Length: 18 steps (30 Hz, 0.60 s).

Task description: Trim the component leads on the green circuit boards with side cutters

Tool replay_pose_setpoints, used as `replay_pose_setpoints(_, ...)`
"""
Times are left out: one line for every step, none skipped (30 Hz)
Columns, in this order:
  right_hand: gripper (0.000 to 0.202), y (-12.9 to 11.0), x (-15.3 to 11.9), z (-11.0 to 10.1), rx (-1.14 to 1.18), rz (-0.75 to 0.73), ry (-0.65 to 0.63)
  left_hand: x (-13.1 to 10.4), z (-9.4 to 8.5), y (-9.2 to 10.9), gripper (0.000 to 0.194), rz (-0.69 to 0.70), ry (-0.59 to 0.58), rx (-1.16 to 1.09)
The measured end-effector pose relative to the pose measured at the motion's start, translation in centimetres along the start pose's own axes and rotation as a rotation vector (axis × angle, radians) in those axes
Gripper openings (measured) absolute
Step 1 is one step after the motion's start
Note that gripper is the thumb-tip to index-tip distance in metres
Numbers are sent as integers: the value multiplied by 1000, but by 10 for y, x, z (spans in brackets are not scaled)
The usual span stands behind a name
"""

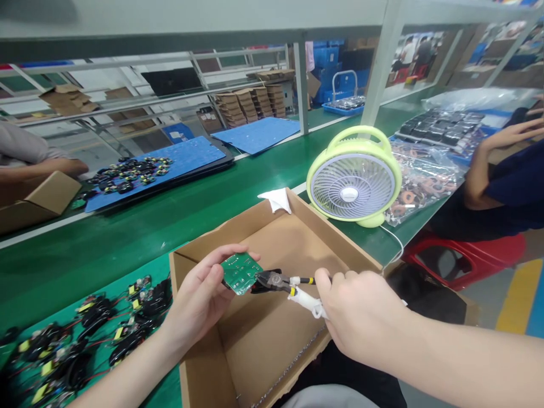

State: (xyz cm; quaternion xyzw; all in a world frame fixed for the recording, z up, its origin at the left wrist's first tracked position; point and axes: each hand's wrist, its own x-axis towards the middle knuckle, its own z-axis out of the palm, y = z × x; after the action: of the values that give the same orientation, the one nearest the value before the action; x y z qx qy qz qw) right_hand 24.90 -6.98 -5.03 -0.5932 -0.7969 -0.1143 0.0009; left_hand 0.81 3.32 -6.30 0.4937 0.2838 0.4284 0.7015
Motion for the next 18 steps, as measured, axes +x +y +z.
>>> replay_pose_setpoints(29, 1, 0, 0, 5, -2, 4, 0, 0, 0, 36, 2, 2, -3)
replay_pose_setpoints(29, 1, 1, 0, 8, -3, 7, 0, 0, 0, 36, 3, 3, -4)
replay_pose_setpoints(28, 3, 2, -1, 9, -2, 9, 0, 0, 0, 37, 4, 3, -5)
replay_pose_setpoints(28, 4, 3, -1, 4, 1, 12, 0, 0, 0, 37, 7, 3, -5)
replay_pose_setpoints(28, 5, 4, -2, -3, 5, 13, 0, 0, 0, 37, 8, 1, -4)
replay_pose_setpoints(29, 6, 4, -2, -12, 9, 10, 0, 0, 0, 37, 5, 0, 0)
replay_pose_setpoints(30, 7, 5, -2, -21, 13, 4, 0, 0, 0, 38, 3, 0, 6)
replay_pose_setpoints(30, 7, 5, -2, -29, 15, -1, -1, 0, 0, 38, 1, -1, 11)
replay_pose_setpoints(30, 7, 4, -2, -33, 15, -7, -1, 0, -1, 38, 2, -1, 16)
replay_pose_setpoints(29, 7, 4, -2, -35, 17, -13, -1, -1, -1, 38, 7, -5, 21)
replay_pose_setpoints(29, 7, 4, -2, -37, 19, -18, -1, -1, -1, 37, 14, -11, 25)
replay_pose_setpoints(28, 7, 4, -2, -38, 21, -22, -1, -1, -1, 37, 22, -18, 29)
replay_pose_setpoints(27, 6, 4, -2, -40, 23, -25, -1, -1, -1, 36, 30, -27, 34)
replay_pose_setpoints(26, 6, 4, -2, -41, 25, -29, -1, -1, -1, 35, 35, -35, 40)
replay_pose_setpoints(26, 5, 4, -2, -43, 25, -31, -1, -1, -1, 35, 39, -41, 45)
replay_pose_setpoints(26, 5, 4, -2, -44, 25, -31, -1, 0, -1, 34, 39, -43, 49)
replay_pose_setpoints(26, 5, 4, -2, -44, 23, -28, -1, 0, -1, 34, 42, -43, 51)
replay_pose_setpoints(26, 5, 4, -2, -43, 23, -23, -1, 0, -2, 33, 43, -44, 51)
